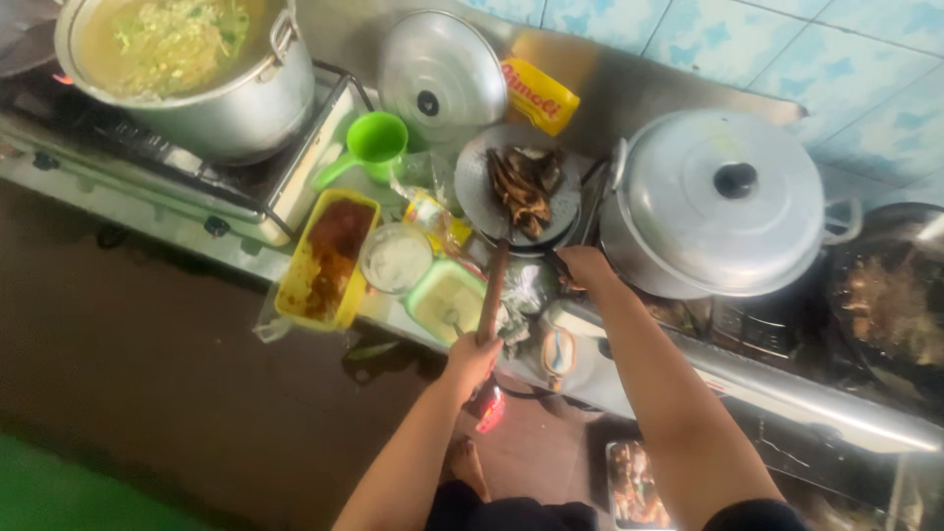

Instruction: The person carries a lidded pot and a bowl across the kitchen, rinses rice in the bowl, spoons rice and seasoning from containers into a large pot of boiling soup on the stove, and then fries fish in a wok, lifting the fried fish out with a skimmer.

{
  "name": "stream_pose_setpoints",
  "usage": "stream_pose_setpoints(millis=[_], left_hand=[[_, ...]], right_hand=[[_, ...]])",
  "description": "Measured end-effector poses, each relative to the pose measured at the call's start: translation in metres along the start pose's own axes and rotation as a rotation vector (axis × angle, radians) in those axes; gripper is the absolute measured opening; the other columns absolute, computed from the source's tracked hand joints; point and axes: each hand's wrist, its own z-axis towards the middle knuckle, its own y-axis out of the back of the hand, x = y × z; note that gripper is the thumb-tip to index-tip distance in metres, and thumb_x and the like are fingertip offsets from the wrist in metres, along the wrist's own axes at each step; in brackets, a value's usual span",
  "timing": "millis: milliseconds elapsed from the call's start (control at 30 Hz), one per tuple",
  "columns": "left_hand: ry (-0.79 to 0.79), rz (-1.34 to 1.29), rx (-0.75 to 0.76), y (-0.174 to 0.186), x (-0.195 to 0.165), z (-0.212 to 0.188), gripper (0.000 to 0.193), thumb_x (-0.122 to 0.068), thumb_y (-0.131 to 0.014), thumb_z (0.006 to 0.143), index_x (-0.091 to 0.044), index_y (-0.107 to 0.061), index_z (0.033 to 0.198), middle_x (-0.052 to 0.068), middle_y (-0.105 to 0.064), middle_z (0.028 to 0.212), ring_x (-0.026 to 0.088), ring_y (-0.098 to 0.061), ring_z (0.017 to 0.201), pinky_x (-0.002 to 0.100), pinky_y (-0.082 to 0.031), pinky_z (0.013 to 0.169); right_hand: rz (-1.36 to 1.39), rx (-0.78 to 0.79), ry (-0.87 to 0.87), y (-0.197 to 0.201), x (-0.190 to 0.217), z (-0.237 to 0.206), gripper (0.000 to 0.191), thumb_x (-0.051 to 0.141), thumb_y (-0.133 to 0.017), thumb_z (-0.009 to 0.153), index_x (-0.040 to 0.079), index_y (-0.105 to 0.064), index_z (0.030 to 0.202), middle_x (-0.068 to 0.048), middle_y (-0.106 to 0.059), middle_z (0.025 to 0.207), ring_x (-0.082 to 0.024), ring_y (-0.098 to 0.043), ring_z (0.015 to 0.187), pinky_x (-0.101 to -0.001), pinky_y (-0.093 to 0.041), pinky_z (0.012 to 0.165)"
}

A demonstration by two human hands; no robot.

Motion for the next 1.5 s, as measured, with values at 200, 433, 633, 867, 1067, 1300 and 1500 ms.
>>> stream_pose_setpoints(millis=[200,433,633,867,1067,1300,1500], left_hand=[[-0.028,0.066,-0.066,0.050,0.036,-0.017,0.021,-0.026,-0.076,0.088,-0.007,-0.067,0.089,0.002,-0.062,0.065,0.010,-0.055,0.052,0.029,-0.043,0.047],[-0.011,0.222,-0.155,0.138,0.069,-0.068,0.026,-0.026,-0.077,0.087,-0.004,-0.068,0.097,0.004,-0.064,0.068,0.012,-0.060,0.058,0.032,-0.050,0.052],[-0.049,0.191,-0.195,0.170,0.061,-0.092,0.024,-0.024,-0.076,0.085,-0.007,-0.069,0.100,0.001,-0.066,0.071,0.011,-0.061,0.058,0.029,-0.050,0.053],[0.000,0.032,-0.187,0.167,0.052,-0.097,0.022,-0.020,-0.073,0.089,-0.004,-0.068,0.103,0.004,-0.062,0.069,0.012,-0.057,0.057,0.029,-0.046,0.052],[-0.010,0.042,-0.159,0.159,0.047,-0.085,0.017,-0.019,-0.071,0.089,-0.006,-0.066,0.099,0.003,-0.061,0.068,0.011,-0.056,0.056,0.028,-0.047,0.052],[-0.041,-0.006,-0.046,0.141,0.044,-0.063,0.015,-0.020,-0.069,0.092,-0.006,-0.063,0.093,0.000,-0.058,0.065,0.010,-0.053,0.054,0.028,-0.044,0.049],[-0.005,-0.023,0.075,0.146,0.025,-0.064,0.020,-0.025,-0.069,0.095,-0.006,-0.064,0.095,0.000,-0.056,0.064,0.011,-0.050,0.051,0.027,-0.040,0.046]], right_hand=[[0.000,0.132,-0.137,-0.019,-0.002,0.044,0.022,0.013,-0.068,0.091,-0.002,-0.067,0.108,-0.015,-0.067,0.076,-0.022,-0.061,0.054,-0.0396,-0.048,0.047],[-0.704,-0.101,0.158,-0.014,-0.021,0.046,0.055,0.010,-0.061,0.081,0.007,-0.057,0.136,-0.022,-0.075,0.094,-0.035,-0.077,0.077,-0.0436,-0.061,0.076],[-1.028,-0.322,0.335,-0.001,-0.021,-0.001,0.056,0.018,-0.056,0.094,0.007,-0.052,0.149,-0.029,-0.069,0.121,-0.044,-0.066,0.113,-0.0508,-0.052,0.099],[-0.947,-0.482,0.432,0.003,-0.017,-0.055,0.066,0.015,-0.056,0.090,0.007,-0.043,0.154,-0.031,-0.062,0.123,-0.047,-0.064,0.108,-0.0516,-0.053,0.093],[-0.963,-0.416,0.419,-0.009,-0.023,-0.040,0.061,0.015,-0.058,0.092,0.006,-0.047,0.151,-0.030,-0.065,0.115,-0.046,-0.066,0.107,-0.0519,-0.053,0.092],[0.013,-0.242,0.475,0.007,-0.016,-0.051,0.053,0.013,-0.064,0.096,-0.005,-0.057,0.145,-0.016,-0.065,0.085,-0.025,-0.060,0.070,-0.0374,-0.046,0.062],[0.679,0.147,0.360,0.018,0.027,-0.097,0.053,0.008,-0.060,0.096,-0.003,-0.046,0.146,-0.004,-0.056,0.079,-0.011,-0.051,0.060,-0.0277,-0.042,0.052]])
